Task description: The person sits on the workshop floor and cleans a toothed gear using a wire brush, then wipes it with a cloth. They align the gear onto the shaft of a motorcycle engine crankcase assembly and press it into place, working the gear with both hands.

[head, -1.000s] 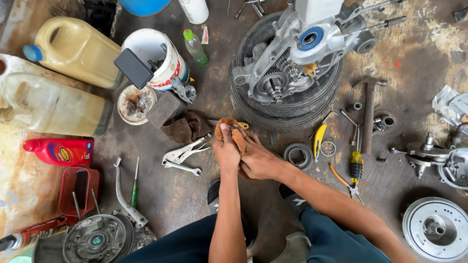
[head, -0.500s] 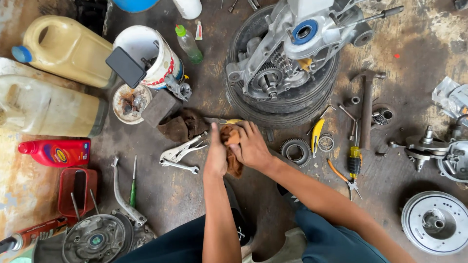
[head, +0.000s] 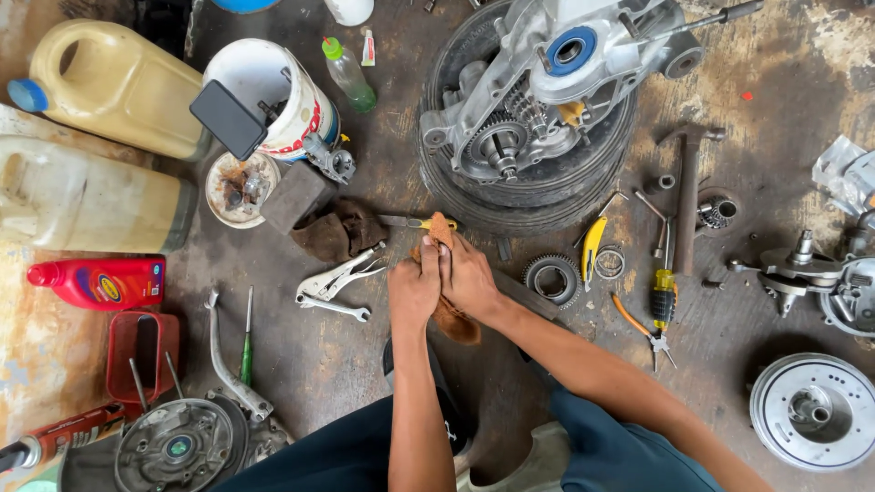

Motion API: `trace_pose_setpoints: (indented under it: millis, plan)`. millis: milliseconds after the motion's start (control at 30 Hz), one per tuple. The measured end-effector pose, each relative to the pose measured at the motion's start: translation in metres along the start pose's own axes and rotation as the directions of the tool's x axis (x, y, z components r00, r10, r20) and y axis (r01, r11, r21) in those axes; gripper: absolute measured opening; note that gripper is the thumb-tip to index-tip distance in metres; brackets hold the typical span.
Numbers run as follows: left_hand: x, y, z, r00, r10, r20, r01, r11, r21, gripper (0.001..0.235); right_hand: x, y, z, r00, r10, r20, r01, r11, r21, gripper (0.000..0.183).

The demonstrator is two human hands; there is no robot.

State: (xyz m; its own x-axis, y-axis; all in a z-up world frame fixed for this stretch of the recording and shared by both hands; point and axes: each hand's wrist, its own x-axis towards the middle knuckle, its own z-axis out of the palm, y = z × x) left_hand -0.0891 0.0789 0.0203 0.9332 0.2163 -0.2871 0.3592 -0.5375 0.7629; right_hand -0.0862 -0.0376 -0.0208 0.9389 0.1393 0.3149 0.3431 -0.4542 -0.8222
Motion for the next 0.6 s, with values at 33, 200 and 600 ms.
trace_pose_setpoints:
  millis: [33, 200, 600]
  plan:
    - [0.000, -0.005, 0.005, 1.000, 0.004, -0.004, -0.004, 1.000, -0.003, 0.086, -0.004, 0.005, 0.002, 1.000, -0.006, -0.001, 0.006, 1.000, -0.002, 0.035]
    - [0.004, -0.015, 0.008, 0.980, -0.194, -0.048, 0.198, 0.976, 0.090, 0.073, -0.008, 0.015, 0.004, 0.994, 0.103, -0.045, -0.098, 0.989, 0.110, 0.017]
    - [0.032, -0.085, 0.012, 0.905, -0.423, 0.052, 0.337, 0.785, 0.519, 0.078, 0.040, 0.045, -0.078, 0.910, 0.000, -0.414, -0.126, 0.953, -0.277, 0.052]
